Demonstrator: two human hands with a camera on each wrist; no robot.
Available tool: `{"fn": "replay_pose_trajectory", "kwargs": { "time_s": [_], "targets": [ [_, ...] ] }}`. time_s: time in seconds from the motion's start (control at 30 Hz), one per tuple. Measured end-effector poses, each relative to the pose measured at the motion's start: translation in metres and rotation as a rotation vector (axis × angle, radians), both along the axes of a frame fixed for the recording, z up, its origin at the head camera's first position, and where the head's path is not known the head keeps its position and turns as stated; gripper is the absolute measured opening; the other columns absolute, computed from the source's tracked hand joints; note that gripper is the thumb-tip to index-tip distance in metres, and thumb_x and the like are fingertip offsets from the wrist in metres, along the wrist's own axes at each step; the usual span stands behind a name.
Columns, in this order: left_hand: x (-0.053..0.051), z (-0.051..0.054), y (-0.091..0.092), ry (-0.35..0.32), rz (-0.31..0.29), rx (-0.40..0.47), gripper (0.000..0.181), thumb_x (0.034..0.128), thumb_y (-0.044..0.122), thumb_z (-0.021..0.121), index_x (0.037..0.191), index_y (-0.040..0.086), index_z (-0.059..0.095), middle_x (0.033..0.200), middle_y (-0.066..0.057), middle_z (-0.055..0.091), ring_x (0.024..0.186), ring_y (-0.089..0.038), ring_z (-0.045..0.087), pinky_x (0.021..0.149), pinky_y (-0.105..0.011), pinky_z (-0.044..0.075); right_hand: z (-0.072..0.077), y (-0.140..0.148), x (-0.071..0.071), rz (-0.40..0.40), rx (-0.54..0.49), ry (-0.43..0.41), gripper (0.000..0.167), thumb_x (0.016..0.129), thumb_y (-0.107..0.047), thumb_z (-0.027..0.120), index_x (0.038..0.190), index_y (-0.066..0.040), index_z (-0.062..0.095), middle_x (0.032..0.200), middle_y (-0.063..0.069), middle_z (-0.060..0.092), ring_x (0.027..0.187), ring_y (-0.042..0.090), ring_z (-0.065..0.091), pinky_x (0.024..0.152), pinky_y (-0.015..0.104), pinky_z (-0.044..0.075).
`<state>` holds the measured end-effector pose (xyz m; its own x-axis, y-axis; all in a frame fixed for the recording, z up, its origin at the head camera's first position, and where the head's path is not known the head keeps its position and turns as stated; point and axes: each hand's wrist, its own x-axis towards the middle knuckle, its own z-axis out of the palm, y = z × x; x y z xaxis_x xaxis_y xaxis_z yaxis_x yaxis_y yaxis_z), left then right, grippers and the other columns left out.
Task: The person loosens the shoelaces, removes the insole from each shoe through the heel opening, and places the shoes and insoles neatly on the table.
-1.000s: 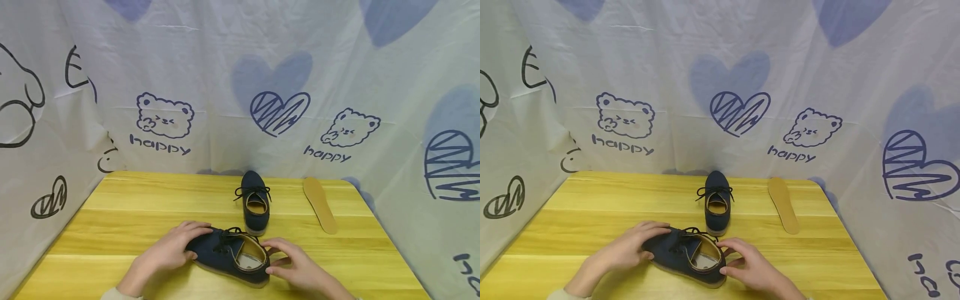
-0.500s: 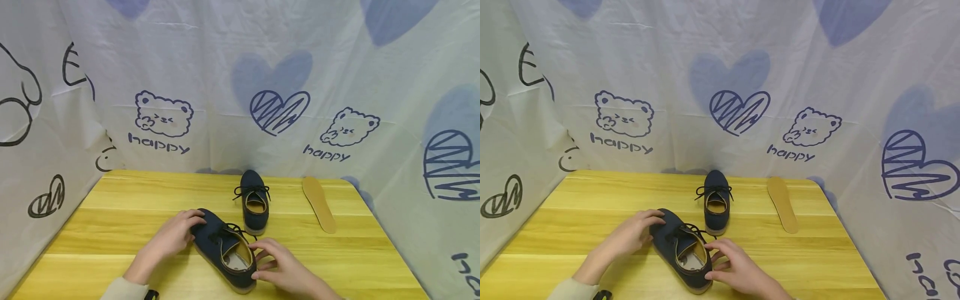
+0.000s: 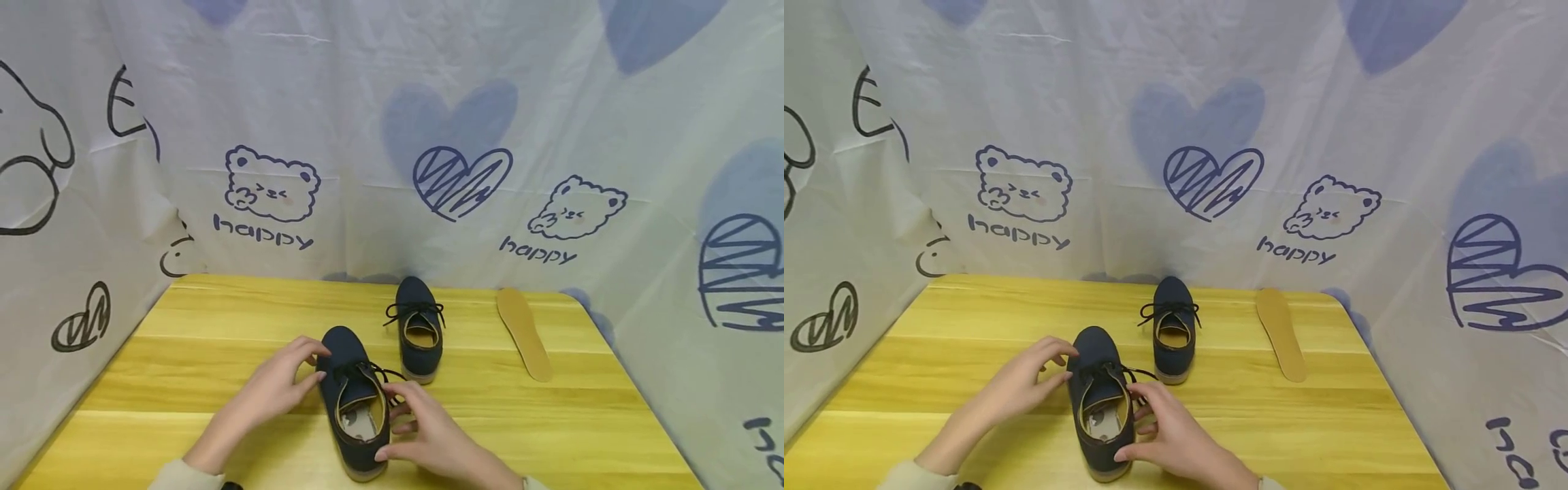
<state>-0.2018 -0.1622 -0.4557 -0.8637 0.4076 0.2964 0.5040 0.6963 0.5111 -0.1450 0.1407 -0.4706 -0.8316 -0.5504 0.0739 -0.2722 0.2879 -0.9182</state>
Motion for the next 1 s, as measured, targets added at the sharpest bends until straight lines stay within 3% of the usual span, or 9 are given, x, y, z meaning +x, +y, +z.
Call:
{"fn": "replay_pose_trajectory", "kwargs": {
  "time_s": [0.13, 0.3, 0.43, 0.67, 0.83, 1.0],
  "targets": [
    [0.016, 0.007, -0.007, -0.059, -0.062, 0.085, 0.039, 0.0962, 0.021, 0.077, 0.132, 0.012, 0.063, 0.13, 0.0, 0.061, 0.111, -0.02, 0.065, 0.087, -0.04, 0.058, 0.0, -0.01, 0.0, -0.031, 0.006, 0.011, 0.088, 0.081, -0.022, 0.092, 0.154, -0.015, 0.043, 0.148, 0.011, 0.044, 0.118, 0.024, 0.062, 0.093, 0.031, 0.058],
    [0.038, 0.01, -0.012, -0.195, -0.176, 0.186, 0.064, 0.0909, 0.038, 0.081, 0.14, 0.008, 0.054, 0.137, -0.01, 0.054, 0.119, -0.032, 0.06, 0.092, -0.041, 0.059, 0.002, -0.023, -0.001, -0.062, 0.014, -0.002, 0.088, 0.081, -0.024, 0.091, 0.154, -0.015, 0.042, 0.149, 0.01, 0.041, 0.12, 0.025, 0.06, 0.095, 0.03, 0.057],
    [0.047, 0.009, -0.013, -0.229, -0.223, 0.209, 0.077, 0.0857, 0.043, 0.085, 0.143, 0.005, 0.05, 0.142, -0.014, 0.05, 0.122, -0.036, 0.058, 0.093, -0.041, 0.058, 0.004, -0.035, -0.003, -0.081, -0.008, -0.06, 0.087, 0.081, -0.019, 0.091, 0.152, -0.014, 0.041, 0.147, 0.01, 0.04, 0.12, 0.026, 0.062, 0.094, 0.031, 0.058],
    [0.043, 0.003, -0.015, -0.224, -0.199, 0.18, 0.085, 0.0801, 0.035, 0.091, 0.146, 0.005, 0.047, 0.147, -0.016, 0.046, 0.125, -0.036, 0.058, 0.096, -0.045, 0.057, 0.005, -0.055, -0.011, -0.12, 0.012, -0.051, 0.085, 0.079, -0.017, 0.093, 0.147, -0.009, 0.044, 0.14, 0.008, 0.044, 0.119, 0.027, 0.063, 0.088, 0.026, 0.059],
    [0.033, -0.002, -0.016, -0.204, -0.218, 0.219, 0.09, 0.0764, 0.022, 0.094, 0.146, -0.002, 0.044, 0.147, -0.023, 0.044, 0.131, -0.043, 0.052, 0.098, -0.047, 0.056, 0.002, -0.064, -0.019, -0.154, 0.01, -0.053, 0.086, 0.079, -0.017, 0.093, 0.149, -0.006, 0.042, 0.14, 0.011, 0.041, 0.117, 0.025, 0.06, 0.087, 0.026, 0.059],
    [0.019, -0.004, -0.018, -0.231, -0.22, 0.247, 0.09, 0.0788, 0.015, 0.092, 0.149, -0.005, 0.04, 0.15, -0.028, 0.039, 0.135, -0.049, 0.047, 0.1, -0.048, 0.054, 0.002, -0.07, -0.03, -0.173, -0.019, -0.075, 0.086, 0.082, -0.017, 0.091, 0.151, -0.006, 0.041, 0.145, 0.018, 0.038, 0.122, 0.032, 0.059, 0.089, 0.029, 0.059]
  ]
}}
